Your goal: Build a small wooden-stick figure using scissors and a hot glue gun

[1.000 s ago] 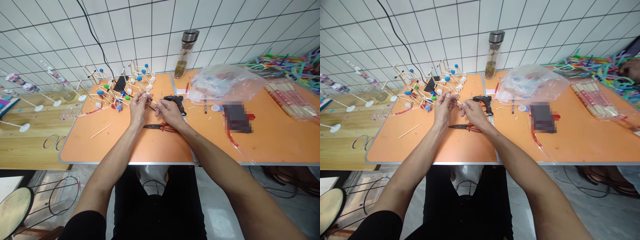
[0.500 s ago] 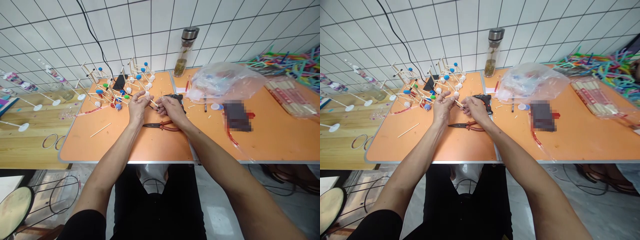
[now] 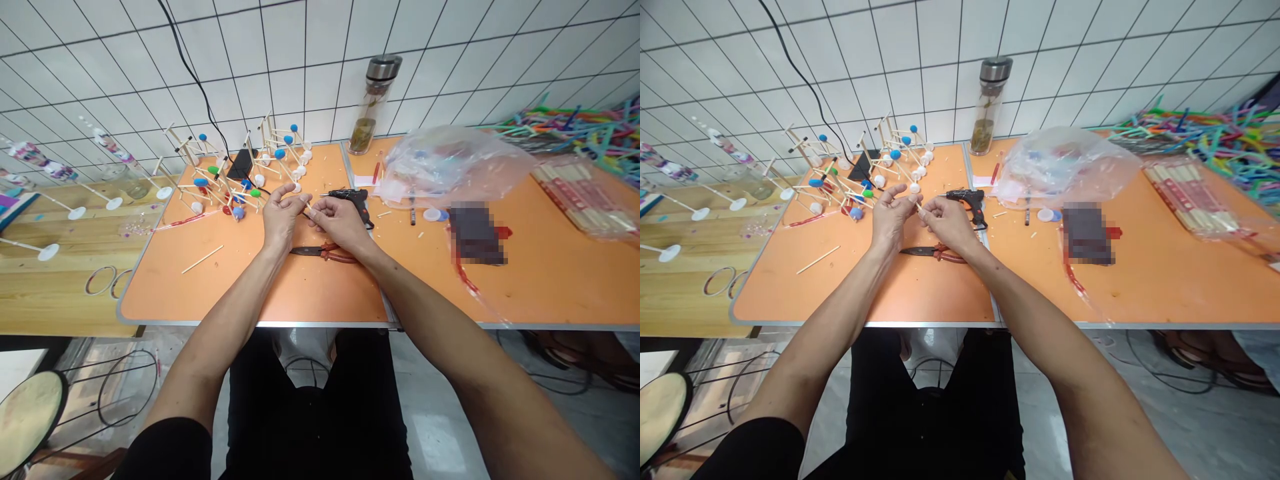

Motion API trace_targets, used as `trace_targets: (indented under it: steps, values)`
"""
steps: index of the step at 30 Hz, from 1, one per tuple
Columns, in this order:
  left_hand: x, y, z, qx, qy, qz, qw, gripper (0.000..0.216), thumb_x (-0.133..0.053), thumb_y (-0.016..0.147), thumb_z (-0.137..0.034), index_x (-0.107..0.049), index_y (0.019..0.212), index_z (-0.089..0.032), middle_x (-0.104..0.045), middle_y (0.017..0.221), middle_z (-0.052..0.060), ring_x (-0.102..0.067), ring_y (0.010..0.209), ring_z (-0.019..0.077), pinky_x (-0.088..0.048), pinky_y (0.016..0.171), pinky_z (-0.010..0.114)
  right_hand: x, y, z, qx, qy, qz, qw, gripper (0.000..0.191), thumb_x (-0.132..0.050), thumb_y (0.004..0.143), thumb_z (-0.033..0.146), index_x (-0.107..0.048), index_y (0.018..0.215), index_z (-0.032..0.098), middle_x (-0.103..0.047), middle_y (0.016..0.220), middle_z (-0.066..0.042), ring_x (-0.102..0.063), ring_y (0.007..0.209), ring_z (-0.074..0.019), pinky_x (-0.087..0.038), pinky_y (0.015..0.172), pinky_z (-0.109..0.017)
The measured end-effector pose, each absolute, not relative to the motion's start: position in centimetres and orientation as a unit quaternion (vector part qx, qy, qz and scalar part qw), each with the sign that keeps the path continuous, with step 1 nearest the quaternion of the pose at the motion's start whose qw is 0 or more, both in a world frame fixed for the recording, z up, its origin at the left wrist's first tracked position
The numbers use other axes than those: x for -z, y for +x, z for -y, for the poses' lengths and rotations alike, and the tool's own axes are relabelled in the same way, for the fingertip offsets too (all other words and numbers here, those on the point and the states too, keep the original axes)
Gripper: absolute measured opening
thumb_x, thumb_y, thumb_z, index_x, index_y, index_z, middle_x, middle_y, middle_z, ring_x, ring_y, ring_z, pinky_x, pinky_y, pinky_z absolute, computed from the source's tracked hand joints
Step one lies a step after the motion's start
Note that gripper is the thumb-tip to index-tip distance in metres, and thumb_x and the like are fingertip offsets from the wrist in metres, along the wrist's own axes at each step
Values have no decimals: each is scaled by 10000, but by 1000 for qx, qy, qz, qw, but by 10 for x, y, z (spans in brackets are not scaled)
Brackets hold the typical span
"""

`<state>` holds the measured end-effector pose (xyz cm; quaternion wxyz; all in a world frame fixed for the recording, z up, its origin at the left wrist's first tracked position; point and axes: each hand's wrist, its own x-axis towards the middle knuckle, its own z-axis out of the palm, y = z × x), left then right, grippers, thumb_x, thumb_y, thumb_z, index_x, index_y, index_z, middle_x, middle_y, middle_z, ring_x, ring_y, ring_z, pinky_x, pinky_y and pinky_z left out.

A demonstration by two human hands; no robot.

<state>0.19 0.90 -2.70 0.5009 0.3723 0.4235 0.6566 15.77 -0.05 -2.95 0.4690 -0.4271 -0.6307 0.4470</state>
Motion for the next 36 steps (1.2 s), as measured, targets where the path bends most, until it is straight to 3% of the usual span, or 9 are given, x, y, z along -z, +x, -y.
trace_targets:
  steps: [4, 12, 18, 24, 30, 36]
  values:
    - [25, 3, -6, -653, 377, -404, 519, 586, -1063, 716, -385, -717, 1167, -240, -873, 945, 20, -818, 862, 174, -635, 898, 327, 29, 159, 0, -454, -435, 624, 464, 369, -852, 945, 554, -703, 852, 230, -793, 803, -45, -698, 687, -159, -611, 652, -289]
    - [26, 3, -4, -654, 374, -423, 504, 569, -1028, 744, -291, -727, 1222, -221, -856, 883, 30, -848, 928, 235, -636, 932, 375, 31, 156, 2, -443, -435, 625, 473, 346, -862, 927, 525, -682, 860, 238, -781, 779, -33, -721, 720, -175, -601, 639, -285]
    - [25, 5, -4, -652, 373, -408, 518, 506, -1018, 780, -315, -715, 1172, -215, -892, 1049, 66, -846, 945, 203, -635, 918, 334, 32, 159, 3, -434, -445, 635, 459, 308, -817, 983, 504, -699, 906, 230, -788, 793, -31, -722, 691, -165, -591, 653, -287]
    - [21, 7, -3, -649, 367, -432, 507, 408, -948, 818, -205, -715, 1154, -211, -856, 864, 20, -840, 882, 195, -626, 899, 321, 29, 159, 6, -436, -446, 640, 449, 318, -827, 981, 506, -694, 895, 230, -786, 796, -30, -720, 685, -162, -585, 643, -279]
    - [21, 7, -2, -644, 368, -418, 524, 446, -969, 812, -264, -710, 1171, -211, -868, 969, 53, -843, 938, 218, -623, 927, 351, 30, 161, 5, -434, -451, 641, 443, 372, -812, 999, 581, -707, 929, 231, -816, 827, -41, -715, 666, -153, -568, 629, -271]
    - [24, 5, -4, -642, 378, -423, 515, 424, -917, 835, -197, -696, 1197, -202, -848, 858, 1, -813, 820, 167, -630, 889, 314, 29, 160, 5, -441, -441, 645, 441, 375, -814, 991, 576, -696, 910, 229, -805, 815, -45, -729, 697, -164, -604, 656, -279]
